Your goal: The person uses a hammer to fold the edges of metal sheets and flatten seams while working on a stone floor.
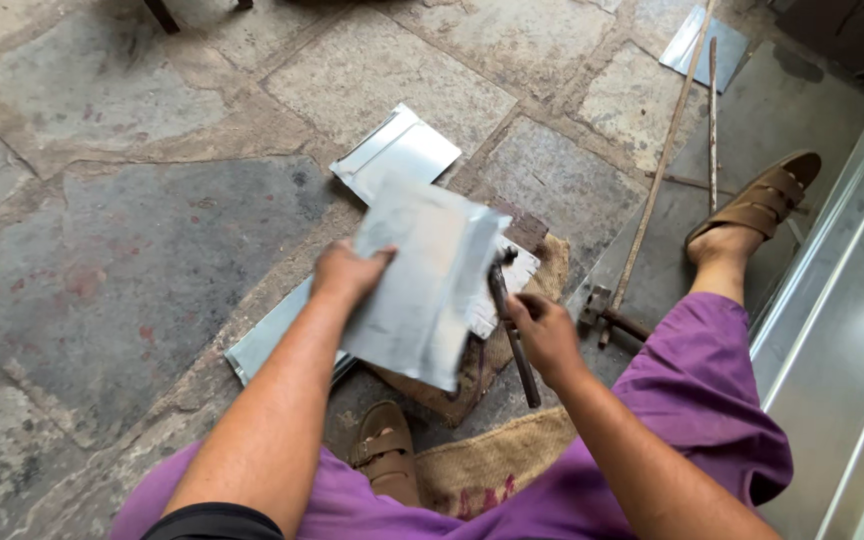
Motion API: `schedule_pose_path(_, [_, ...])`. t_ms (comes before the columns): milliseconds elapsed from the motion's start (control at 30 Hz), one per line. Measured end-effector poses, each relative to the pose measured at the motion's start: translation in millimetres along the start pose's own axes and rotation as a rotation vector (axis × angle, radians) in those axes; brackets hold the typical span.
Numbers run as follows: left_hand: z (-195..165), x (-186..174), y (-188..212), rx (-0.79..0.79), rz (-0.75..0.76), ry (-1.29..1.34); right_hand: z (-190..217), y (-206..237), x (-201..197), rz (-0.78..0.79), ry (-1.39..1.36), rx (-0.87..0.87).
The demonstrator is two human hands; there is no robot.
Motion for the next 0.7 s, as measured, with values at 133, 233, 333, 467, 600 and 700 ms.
schedule_pose_path(133, [37,-24,-14,-0.143,0.003,-0.13,-11,-7,-19,-0.122,0.343,-0.138])
schedule_pose_path(233, [39,-25,-29,-0.057,-0.058,-0.281,-73,-4,-22,-0.139,-0.034,0.344])
schedule_pose_path(333, [41,-6,-48,0.0,-0.012,-0.267,-98,3,-3,-0.033,-0.323,0.581])
schedule_pose_path(467, [39,18,-71,0.062,0.027,-0.318,-71,5,13,0.224,-0.387,0.486])
schedule_pose_path(600, [33,42,-79,0.119,0.108,-0.4,2,17,-18,0.076,0.174,0.163])
schedule_pose_path(700, [23,57,-73,0.194,0.181,-0.469,108,46,-27,-0.013,0.401,-0.301])
Point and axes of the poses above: each hand's wrist, its own y-axis away from the middle knuckle, its own x-axis out of the palm, z = x × y, the point moved 10 cm from there along -y, towards the middle knuckle, and after that the axes turned 14 degrees about -y, right-handed, at the moved point
